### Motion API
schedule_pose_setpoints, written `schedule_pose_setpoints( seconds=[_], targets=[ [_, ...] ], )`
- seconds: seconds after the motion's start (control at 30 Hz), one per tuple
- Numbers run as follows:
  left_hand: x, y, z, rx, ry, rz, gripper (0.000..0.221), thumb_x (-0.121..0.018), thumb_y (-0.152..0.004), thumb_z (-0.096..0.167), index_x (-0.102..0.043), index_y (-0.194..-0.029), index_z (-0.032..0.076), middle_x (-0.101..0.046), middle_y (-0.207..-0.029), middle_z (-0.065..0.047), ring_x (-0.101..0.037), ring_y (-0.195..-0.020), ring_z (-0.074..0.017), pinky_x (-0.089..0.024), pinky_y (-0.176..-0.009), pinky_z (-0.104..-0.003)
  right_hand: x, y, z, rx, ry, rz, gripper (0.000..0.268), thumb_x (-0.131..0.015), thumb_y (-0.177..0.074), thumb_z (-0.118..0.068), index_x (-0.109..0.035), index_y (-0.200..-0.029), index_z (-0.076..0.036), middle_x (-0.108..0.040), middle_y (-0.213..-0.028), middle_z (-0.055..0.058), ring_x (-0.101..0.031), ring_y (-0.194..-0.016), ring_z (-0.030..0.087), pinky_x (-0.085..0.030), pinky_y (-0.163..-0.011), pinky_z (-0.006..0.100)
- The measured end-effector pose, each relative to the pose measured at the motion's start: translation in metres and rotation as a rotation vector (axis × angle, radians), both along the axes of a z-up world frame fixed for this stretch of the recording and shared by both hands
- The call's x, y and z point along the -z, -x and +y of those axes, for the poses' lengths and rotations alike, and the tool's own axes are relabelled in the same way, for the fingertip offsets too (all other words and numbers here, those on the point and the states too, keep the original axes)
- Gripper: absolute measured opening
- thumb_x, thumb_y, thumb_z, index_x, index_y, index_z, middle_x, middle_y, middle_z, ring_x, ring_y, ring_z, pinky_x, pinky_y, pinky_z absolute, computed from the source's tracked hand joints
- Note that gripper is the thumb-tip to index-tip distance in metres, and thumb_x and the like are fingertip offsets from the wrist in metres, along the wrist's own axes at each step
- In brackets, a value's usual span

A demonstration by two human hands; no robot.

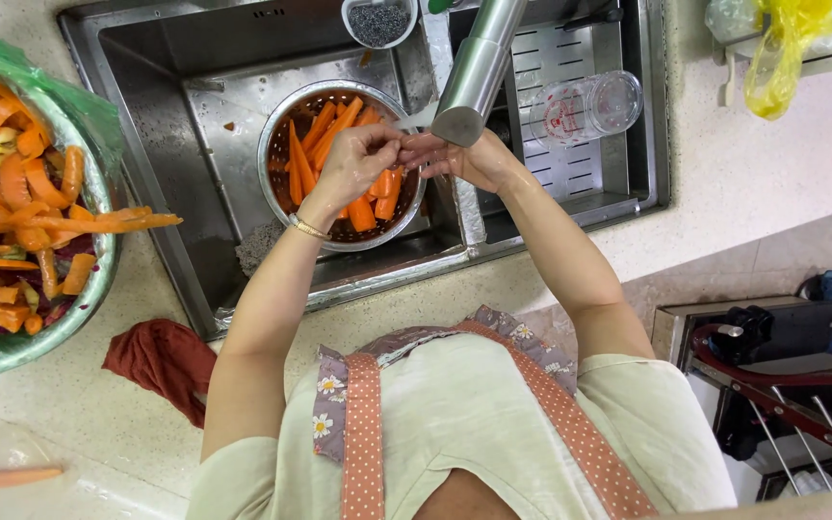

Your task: Peeling carrots, discarding peelings, washing carrots in a colander, and placing them into a plastic storage container.

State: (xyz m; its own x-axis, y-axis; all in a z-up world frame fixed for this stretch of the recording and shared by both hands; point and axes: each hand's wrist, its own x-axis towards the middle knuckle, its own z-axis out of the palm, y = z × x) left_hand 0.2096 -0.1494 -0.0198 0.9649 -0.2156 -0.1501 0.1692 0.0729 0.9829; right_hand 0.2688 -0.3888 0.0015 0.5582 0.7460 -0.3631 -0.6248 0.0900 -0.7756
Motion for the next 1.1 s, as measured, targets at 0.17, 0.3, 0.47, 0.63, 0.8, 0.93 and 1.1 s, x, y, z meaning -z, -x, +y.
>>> schedule_pose_setpoints(
  seconds=[0.17,0.3,0.47,0.63,0.8,0.93,1.1],
  targets=[
    [-0.016,-0.002,0.001,0.042,-0.048,0.032,0.018,-0.067,-0.097,0.007,-0.074,-0.108,-0.004,-0.075,-0.093,-0.005,-0.071,-0.084,-0.0094,-0.060,-0.077,-0.024,-0.002,0.000,-0.001,-0.005,0.027,-0.040,0.053,-0.047,-0.109,-0.038,-0.068,-0.125,0.008,-0.074,-0.116,0.022,-0.073,-0.108,0.028,-0.062,-0.091,0.038],
    [-0.007,-0.002,0.006,0.041,-0.119,-0.012,0.014,-0.070,-0.095,0.005,-0.077,-0.104,-0.004,-0.073,-0.090,-0.005,-0.066,-0.081,-0.0079,-0.056,-0.072,-0.023,0.008,-0.003,0.001,-0.039,-0.007,-0.032,0.052,-0.047,-0.110,-0.037,-0.067,-0.126,0.009,-0.073,-0.118,0.023,-0.073,-0.108,0.029,-0.061,-0.093,0.039],
    [0.003,-0.003,0.027,-0.004,0.010,0.039,0.011,-0.070,-0.094,0.003,-0.074,-0.102,-0.003,-0.072,-0.090,-0.002,-0.067,-0.081,-0.0063,-0.057,-0.073,-0.021,0.008,-0.018,0.028,-0.066,-0.002,0.051,0.060,-0.046,-0.107,-0.045,-0.067,-0.125,0.008,-0.073,-0.112,0.022,-0.074,-0.103,0.030,-0.063,-0.088,0.040],
    [0.039,0.002,0.048,-0.140,0.008,0.111,0.010,-0.069,-0.090,0.003,-0.072,-0.098,-0.003,-0.073,-0.088,-0.002,-0.068,-0.079,-0.0076,-0.058,-0.073,-0.023,0.014,-0.029,0.091,-0.097,0.299,-0.008,0.071,-0.050,-0.101,-0.057,-0.070,-0.114,0.010,-0.075,-0.100,0.023,-0.076,-0.091,0.031,-0.066,-0.078,0.040],
    [0.121,0.016,0.073,-0.394,-0.618,0.144,0.029,-0.075,-0.088,0.013,-0.071,-0.110,-0.005,-0.072,-0.108,-0.021,-0.068,-0.102,-0.0286,-0.055,-0.093,-0.041,0.033,-0.023,0.128,-0.108,0.727,-0.131,0.070,-0.050,-0.098,-0.058,-0.069,-0.112,0.009,-0.073,-0.099,0.025,-0.077,-0.087,0.032,-0.067,-0.077,0.040],
    [0.184,0.032,0.080,-0.402,-0.857,0.239,0.070,-0.081,-0.085,0.022,-0.048,-0.139,-0.008,-0.051,-0.140,-0.032,-0.051,-0.130,-0.0436,-0.042,-0.111,-0.049,0.179,-0.003,0.107,-0.043,0.833,-0.152,0.064,-0.060,-0.094,-0.057,-0.060,-0.134,-0.007,-0.064,-0.124,0.017,-0.064,-0.114,0.024,-0.051,-0.096,0.038],
    [0.175,0.020,0.071,-0.369,-0.688,0.735,0.138,-0.097,-0.065,0.048,-0.005,-0.155,-0.002,-0.013,-0.160,-0.031,-0.015,-0.150,-0.0462,-0.016,-0.121,-0.055,0.258,0.020,0.124,0.205,0.849,-0.188,0.122,-0.096,-0.080,-0.040,-0.008,-0.148,0.013,-0.053,-0.140,0.023,-0.054,-0.130,0.028,-0.044,-0.110,0.037]
  ],
)
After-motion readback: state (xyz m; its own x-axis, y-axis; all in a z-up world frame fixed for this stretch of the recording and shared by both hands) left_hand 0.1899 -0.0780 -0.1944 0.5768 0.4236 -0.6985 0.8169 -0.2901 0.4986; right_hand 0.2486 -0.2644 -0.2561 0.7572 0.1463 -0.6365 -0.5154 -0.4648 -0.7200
